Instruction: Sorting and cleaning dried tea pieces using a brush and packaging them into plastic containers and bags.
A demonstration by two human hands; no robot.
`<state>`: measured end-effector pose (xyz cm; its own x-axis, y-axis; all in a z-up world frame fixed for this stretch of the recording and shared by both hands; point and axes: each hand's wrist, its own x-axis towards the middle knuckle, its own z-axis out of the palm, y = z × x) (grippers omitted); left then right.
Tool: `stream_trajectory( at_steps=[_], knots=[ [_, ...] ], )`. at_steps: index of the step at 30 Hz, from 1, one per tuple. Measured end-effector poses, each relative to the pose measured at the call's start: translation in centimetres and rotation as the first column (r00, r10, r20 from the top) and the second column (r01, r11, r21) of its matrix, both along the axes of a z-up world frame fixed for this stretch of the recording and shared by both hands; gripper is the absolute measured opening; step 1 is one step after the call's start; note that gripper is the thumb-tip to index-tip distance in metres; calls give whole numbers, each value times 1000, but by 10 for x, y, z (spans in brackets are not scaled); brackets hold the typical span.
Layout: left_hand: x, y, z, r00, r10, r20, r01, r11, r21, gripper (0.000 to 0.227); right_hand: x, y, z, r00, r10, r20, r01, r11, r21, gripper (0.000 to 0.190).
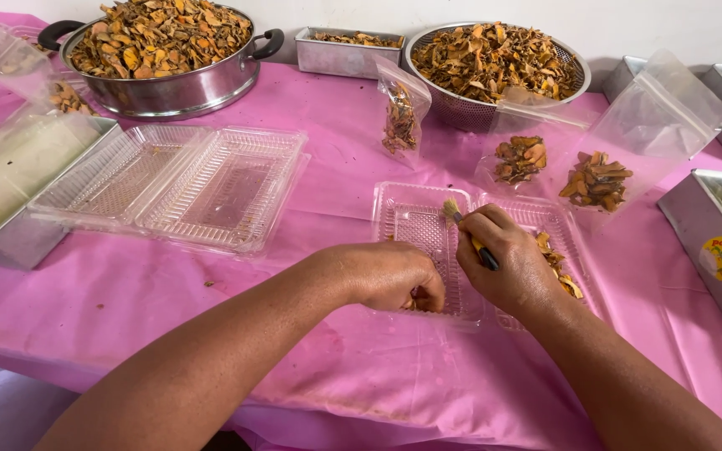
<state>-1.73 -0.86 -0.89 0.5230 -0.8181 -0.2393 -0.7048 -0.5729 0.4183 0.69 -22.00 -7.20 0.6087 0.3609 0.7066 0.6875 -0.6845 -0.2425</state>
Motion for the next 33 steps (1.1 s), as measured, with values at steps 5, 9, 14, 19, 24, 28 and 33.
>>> stream_trajectory(
  at_steps=[5, 9, 14, 19, 24, 28, 33],
  knots=[
    [1, 10, 8, 999, 33, -7, -33, 999, 20, 41, 2, -3, -2, 1000, -10, 0, 10, 1000, 4, 3],
    [-1, 13, 8, 999, 12, 53, -16, 998, 60, 48, 1, -3, -2, 1000, 5, -3, -5, 1000, 8, 2],
    [5, 4, -17, 992, -23, 127, 19, 999, 32, 45, -3, 0, 4, 1000, -16, 1, 16, 1000, 7, 3],
    [4, 8, -18, 992, -17, 129, 22, 999, -38, 22, -6, -6, 6, 1000, -15, -9, 16, 997, 74, 6],
    [0, 14, -2, 998, 47, 50, -41, 993, -107, 12, -24, -8, 40, 999, -14, -45, 24, 978, 209, 9],
    [12, 14, -4, 983, 171, 66, -155, 969, -195, 12, -28, -12, 44, 998, 4, -61, 16, 946, 323, 12],
    [22, 12, 5, 672, 529, -518, -724, 618, -308, 18, -54, -6, 78, 922, 312, -228, -77, 726, 683, 14]
  ],
)
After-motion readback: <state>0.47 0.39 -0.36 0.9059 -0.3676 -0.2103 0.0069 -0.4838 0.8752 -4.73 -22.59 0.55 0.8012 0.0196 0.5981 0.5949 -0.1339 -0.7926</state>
